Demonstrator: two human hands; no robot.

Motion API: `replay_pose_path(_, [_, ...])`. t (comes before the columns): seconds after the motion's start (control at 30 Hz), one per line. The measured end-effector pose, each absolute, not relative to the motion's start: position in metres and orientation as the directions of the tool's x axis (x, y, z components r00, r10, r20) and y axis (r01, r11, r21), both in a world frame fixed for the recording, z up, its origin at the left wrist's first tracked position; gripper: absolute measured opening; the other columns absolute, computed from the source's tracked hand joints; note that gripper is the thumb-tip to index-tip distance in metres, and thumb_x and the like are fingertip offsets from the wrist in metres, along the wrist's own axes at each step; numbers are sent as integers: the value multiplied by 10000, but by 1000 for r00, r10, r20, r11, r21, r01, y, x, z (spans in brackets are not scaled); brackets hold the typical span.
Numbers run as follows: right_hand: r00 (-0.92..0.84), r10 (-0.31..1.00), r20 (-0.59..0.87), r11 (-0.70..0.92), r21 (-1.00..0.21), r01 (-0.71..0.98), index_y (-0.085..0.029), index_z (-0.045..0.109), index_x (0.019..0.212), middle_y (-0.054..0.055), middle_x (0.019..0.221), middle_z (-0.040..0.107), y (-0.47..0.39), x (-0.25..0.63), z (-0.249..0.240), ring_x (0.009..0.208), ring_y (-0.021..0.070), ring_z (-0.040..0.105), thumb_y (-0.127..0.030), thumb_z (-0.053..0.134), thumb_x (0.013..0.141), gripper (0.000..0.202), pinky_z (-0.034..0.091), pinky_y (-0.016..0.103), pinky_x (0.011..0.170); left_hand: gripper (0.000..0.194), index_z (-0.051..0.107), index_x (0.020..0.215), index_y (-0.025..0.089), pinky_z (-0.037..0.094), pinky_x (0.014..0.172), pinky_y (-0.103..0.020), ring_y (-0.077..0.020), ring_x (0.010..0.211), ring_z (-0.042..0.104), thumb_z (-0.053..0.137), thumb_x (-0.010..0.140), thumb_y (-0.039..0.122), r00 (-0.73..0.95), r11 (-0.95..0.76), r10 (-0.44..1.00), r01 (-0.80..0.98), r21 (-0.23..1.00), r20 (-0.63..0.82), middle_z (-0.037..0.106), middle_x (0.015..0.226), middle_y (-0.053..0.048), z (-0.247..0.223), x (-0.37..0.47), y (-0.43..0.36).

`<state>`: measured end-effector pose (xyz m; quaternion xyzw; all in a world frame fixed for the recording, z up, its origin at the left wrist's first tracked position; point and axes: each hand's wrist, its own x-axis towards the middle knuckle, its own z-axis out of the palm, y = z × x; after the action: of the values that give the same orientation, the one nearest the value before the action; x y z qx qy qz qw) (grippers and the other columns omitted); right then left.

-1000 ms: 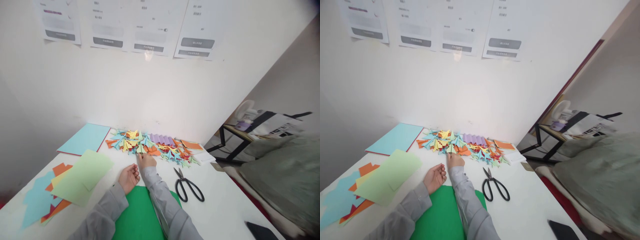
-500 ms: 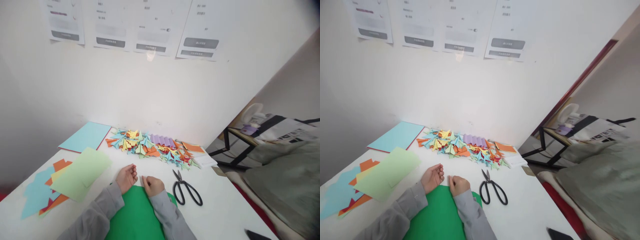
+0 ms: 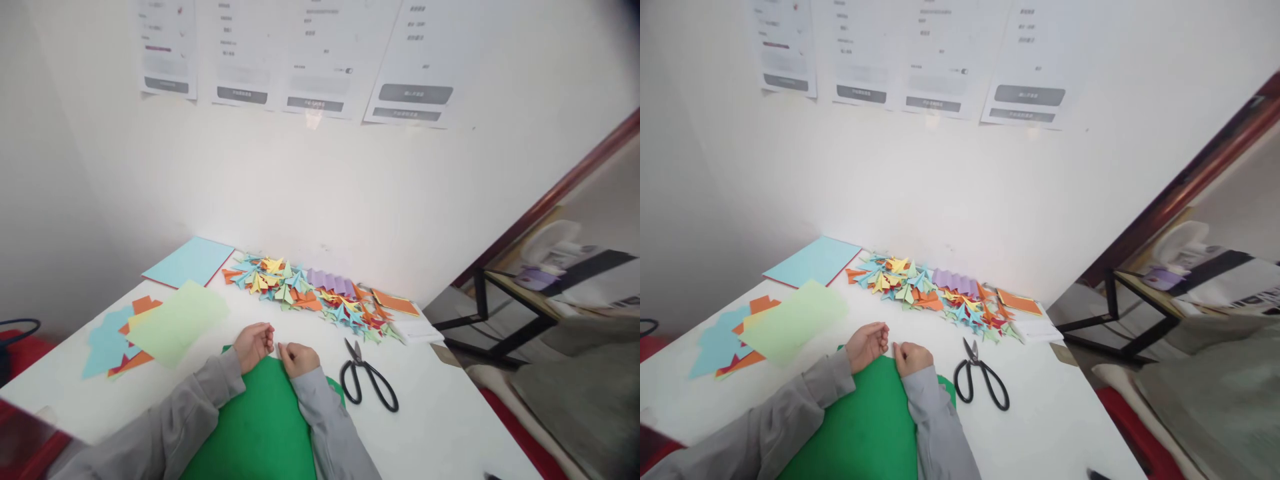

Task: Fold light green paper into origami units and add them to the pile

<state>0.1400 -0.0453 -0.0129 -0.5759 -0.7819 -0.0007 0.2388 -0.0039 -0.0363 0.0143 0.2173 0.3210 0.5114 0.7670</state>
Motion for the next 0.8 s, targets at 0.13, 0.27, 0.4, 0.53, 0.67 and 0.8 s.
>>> replay_pose_path(0.13, [-249,891,380,362,-265,894,-178,567,477,4,472,572,-46,141,-15,447,88,474,-373,335,815,454,236,209,463,130,548,607,106,352,456,-207,-76,411,451,557,702,194,203,264,963,-576,773,-178,507,489,-5,17,4,-45])
replay_pose_path(0.27, [-237,889,392,355,-263,897,-183,559,469,2,475,572,-46,144,-19,446,92,476,-383,324,818,466,241,217,470,69,566,591,141,360,467,-225,-108,430,468,600,638,179,188,96,979,-54,994,-84,526,491,-3,22,0,-46])
replay_pose_path(0.4, [-234,900,368,339,-254,906,-186,560,470,0,480,580,-49,144,-18,452,92,479,-390,340,817,459,238,218,469,159,564,523,179,380,669,-266,-171,664,516,670,489,65,76,14,997,250,968,-34,543,638,-25,36,-36,-36])
replay_pose_path(0.53, [-244,907,343,335,-236,912,-186,572,487,-3,502,598,-52,142,-12,476,91,491,-369,369,813,425,225,217,469,210,486,492,176,218,908,-377,-319,1087,329,650,472,47,-88,49,996,482,875,-7,513,853,-90,51,-85,-19])
replay_pose_path(0.67, [-248,915,319,331,-237,914,-190,580,510,-9,520,609,-55,139,-5,493,91,502,-361,380,810,399,225,216,475,158,478,529,148,110,899,-514,-412,1136,213,627,499,106,-154,100,988,655,749,2,489,942,-160,51,-109,-10])
replay_pose_path(0.8, [-243,919,310,321,-233,918,-189,586,522,-8,529,612,-56,139,-4,500,91,507,-358,380,811,393,221,220,474,229,568,762,123,270,782,-503,-385,994,415,521,660,323,-98,100,995,967,233,-20,509,968,-212,45,-110,-10])
